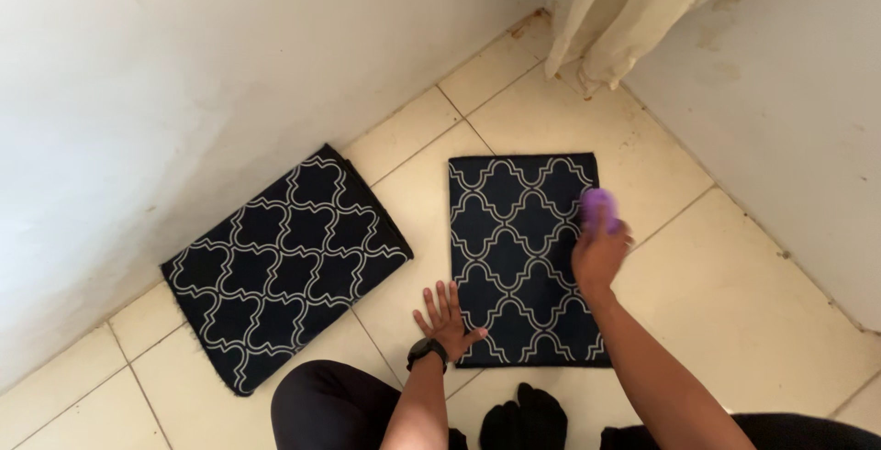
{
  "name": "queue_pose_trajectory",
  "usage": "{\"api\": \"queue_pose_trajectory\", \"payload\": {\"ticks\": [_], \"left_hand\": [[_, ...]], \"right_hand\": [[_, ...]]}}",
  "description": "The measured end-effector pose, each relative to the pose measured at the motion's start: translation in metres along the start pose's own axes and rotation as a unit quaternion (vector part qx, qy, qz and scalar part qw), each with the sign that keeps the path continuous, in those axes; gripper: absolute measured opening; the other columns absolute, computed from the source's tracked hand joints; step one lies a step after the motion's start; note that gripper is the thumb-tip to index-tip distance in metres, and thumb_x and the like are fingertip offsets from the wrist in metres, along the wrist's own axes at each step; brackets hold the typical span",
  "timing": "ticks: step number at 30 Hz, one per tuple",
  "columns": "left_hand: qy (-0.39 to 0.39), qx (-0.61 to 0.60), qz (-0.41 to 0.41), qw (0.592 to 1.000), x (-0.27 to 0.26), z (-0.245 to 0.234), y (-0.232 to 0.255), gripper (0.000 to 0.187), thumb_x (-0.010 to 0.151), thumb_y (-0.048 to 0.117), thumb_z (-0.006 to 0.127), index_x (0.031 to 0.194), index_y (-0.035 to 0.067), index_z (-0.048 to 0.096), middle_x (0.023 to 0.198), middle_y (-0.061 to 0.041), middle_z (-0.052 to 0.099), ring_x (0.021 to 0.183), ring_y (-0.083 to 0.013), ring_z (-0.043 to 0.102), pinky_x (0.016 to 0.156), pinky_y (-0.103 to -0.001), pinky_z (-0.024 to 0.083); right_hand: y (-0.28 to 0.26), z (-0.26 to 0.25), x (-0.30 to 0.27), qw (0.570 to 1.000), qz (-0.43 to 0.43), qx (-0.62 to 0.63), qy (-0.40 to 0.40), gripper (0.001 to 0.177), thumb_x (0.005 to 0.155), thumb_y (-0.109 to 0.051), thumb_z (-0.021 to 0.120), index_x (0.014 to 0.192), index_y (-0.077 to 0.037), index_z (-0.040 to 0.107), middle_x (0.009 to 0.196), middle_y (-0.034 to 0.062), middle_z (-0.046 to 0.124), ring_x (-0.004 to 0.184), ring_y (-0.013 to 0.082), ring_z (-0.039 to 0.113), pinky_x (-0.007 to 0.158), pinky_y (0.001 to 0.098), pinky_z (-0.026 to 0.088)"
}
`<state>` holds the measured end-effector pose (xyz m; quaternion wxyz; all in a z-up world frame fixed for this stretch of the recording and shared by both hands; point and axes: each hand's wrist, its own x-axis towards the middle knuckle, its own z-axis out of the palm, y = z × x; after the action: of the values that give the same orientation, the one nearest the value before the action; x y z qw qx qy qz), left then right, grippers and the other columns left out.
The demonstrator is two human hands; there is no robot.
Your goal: The person sits on a tiled floor and uses a purple brush to scrub a black patterned mat. They flip the mat over to clean the other side and then repeat the scrubbing process on a second identical mat.
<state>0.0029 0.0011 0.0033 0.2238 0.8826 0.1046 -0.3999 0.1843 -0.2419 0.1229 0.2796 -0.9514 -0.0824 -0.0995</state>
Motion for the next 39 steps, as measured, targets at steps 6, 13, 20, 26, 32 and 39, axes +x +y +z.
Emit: {"api": "queue_pose_trajectory", "payload": {"ticks": [6, 13, 20, 26, 32, 39], "left_hand": [[-0.012, 0.009, -0.01, 1.0, -0.004, -0.01, 0.006, 0.13, 0.084, 0.083, 0.054, 0.16, 0.016, -0.027, 0.168, -0.013, -0.033, 0.15, -0.0405, -0.036, 0.115, -0.072, -0.015], [-0.029, -0.012, -0.005, 0.999, -0.011, -0.015, 0.009, 0.128, 0.085, 0.081, 0.055, 0.16, 0.018, -0.028, 0.168, -0.011, -0.035, 0.15, -0.0387, -0.038, 0.116, -0.07, -0.016], [-0.02, -0.002, -0.001, 1.0, -0.013, -0.011, 0.004, 0.129, 0.084, 0.082, 0.055, 0.161, 0.017, -0.026, 0.169, -0.013, -0.033, 0.15, -0.0407, -0.036, 0.115, -0.071, -0.015], [0.006, 0.005, -0.008, 1.0, -0.001, 0.001, 0.003, 0.128, 0.084, 0.083, 0.053, 0.161, 0.017, -0.025, 0.17, -0.012, -0.031, 0.151, -0.04, -0.035, 0.115, -0.072, -0.014], [-0.012, 0.005, -0.01, 1.0, -0.001, -0.003, 0.005, 0.128, 0.084, 0.084, 0.051, 0.16, 0.018, -0.028, 0.169, -0.012, -0.032, 0.15, -0.0408, -0.036, 0.115, -0.072, -0.015], [0.002, -0.013, -0.001, 1.0, -0.006, 0.001, 0.0, 0.127, 0.084, 0.079, 0.056, 0.161, 0.018, -0.025, 0.17, -0.011, -0.03, 0.152, -0.0398, -0.035, 0.116, -0.071, -0.014]], "right_hand": [[-0.042, 0.018, -0.043, 0.963, -0.155, 0.073, -0.207, 0.034, 0.097, -0.013, 0.059, 0.131, -0.014, 0.062, 0.108, 0.0203, 0.065, 0.099, 0.0397, 0.061, 0.088, 0.0494, 0.05], [0.02, 0.034, 0.008, 0.963, -0.017, -0.18, -0.201, 0.03, 0.104, -0.016, 0.054, 0.134, -0.015, 0.058, 0.115, 0.0159, 0.067, 0.108, 0.0342, 0.063, 0.096, 0.0479, 0.05], [-0.037, 0.033, -0.003, 0.981, -0.167, 0.075, -0.063, 0.051, 0.095, -0.009, 0.06, 0.145, -0.012, 0.05, 0.125, 0.0239, 0.061, 0.107, 0.0455, 0.058, 0.094, 0.055, 0.046], [-0.023, 0.042, 0.012, 0.893, -0.338, 0.071, -0.288, 0.065, 0.082, 0.001, 0.059, 0.142, -0.024, 0.057, 0.134, 0.0199, 0.063, 0.114, 0.0407, 0.063, 0.093, 0.0488, 0.054], [0.022, 0.053, 0.048, 0.992, 0.096, -0.08, 0.034, 0.056, 0.1, -0.009, 0.063, 0.151, -0.001, 0.043, 0.124, 0.0303, 0.055, 0.108, 0.0482, 0.053, 0.093, 0.0588, 0.042], [-0.067, 0.078, -0.013, 0.929, -0.285, 0.116, -0.205, 0.059, 0.093, -0.011, 0.065, 0.148, -0.024, 0.049, 0.132, 0.0229, 0.056, 0.112, 0.0435, 0.056, 0.094, 0.0514, 0.049]]}}
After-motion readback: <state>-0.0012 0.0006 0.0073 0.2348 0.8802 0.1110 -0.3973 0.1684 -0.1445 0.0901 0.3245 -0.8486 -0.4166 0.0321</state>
